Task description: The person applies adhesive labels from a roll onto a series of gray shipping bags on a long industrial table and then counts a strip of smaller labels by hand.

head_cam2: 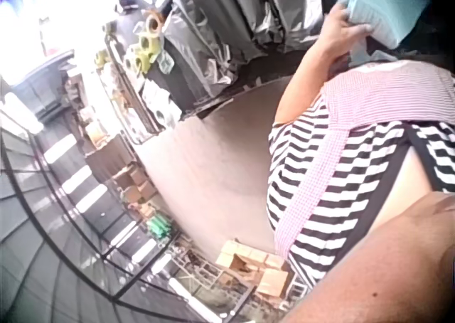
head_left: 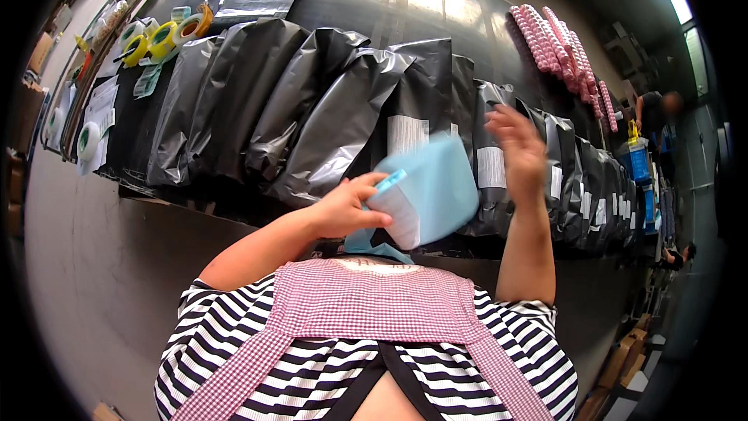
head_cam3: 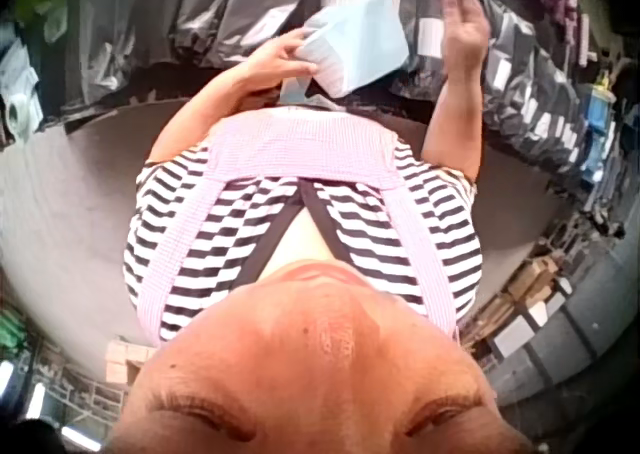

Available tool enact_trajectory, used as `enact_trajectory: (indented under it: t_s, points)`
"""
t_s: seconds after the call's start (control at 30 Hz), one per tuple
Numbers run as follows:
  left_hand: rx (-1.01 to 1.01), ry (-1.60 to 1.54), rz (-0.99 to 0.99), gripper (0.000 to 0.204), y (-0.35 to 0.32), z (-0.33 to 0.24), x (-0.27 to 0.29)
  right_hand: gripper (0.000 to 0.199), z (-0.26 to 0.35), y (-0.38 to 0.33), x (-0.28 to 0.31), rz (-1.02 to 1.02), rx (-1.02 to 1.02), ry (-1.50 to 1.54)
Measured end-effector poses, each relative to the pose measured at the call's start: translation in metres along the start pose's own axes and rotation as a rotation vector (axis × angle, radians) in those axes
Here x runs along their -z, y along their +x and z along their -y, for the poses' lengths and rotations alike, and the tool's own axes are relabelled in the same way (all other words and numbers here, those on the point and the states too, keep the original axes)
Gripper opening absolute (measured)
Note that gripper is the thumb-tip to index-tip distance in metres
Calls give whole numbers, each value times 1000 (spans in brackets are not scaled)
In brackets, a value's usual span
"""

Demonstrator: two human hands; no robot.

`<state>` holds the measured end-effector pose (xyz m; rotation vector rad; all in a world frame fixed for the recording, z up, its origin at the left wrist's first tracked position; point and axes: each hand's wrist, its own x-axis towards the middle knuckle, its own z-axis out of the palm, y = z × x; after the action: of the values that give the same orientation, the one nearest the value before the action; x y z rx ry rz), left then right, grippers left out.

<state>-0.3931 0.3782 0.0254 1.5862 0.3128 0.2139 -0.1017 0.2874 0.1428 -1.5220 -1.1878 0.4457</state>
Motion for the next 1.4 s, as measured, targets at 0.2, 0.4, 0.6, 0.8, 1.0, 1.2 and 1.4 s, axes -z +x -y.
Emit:
enact_trajectory:
  t_s: [0.2, 0.4, 0.6, 0.8, 1.0, 1.2, 1.4]
  points:
    - [127, -724, -257, 54, -27, -24, 28, 33, 76, -78, -67, 554, 903, -528]
    - [28, -982, -222, 66, -57, -44, 27, 68, 34, -70, -120, 298, 925, -678]
    - [-74, -380, -277, 26, -87, -53, 32, 75, 56, -69, -147, 266, 510, -109]
    - [-303, 84, -469, 24, -124, -55, 33, 53, 83, -77, -169, 334, 377, -21]
    - [-402, 152, -578, 30, -148, -46, 26, 41, 95, -84, -189, 221, 771, -203]
    - [-349, 179, -608, 30, -160, -47, 27, 26, 97, -88, -193, 289, 692, -123]
    - [-378, 371, -495, 32, -168, -33, 29, 23, 91, -94, -181, 489, 327, 30]
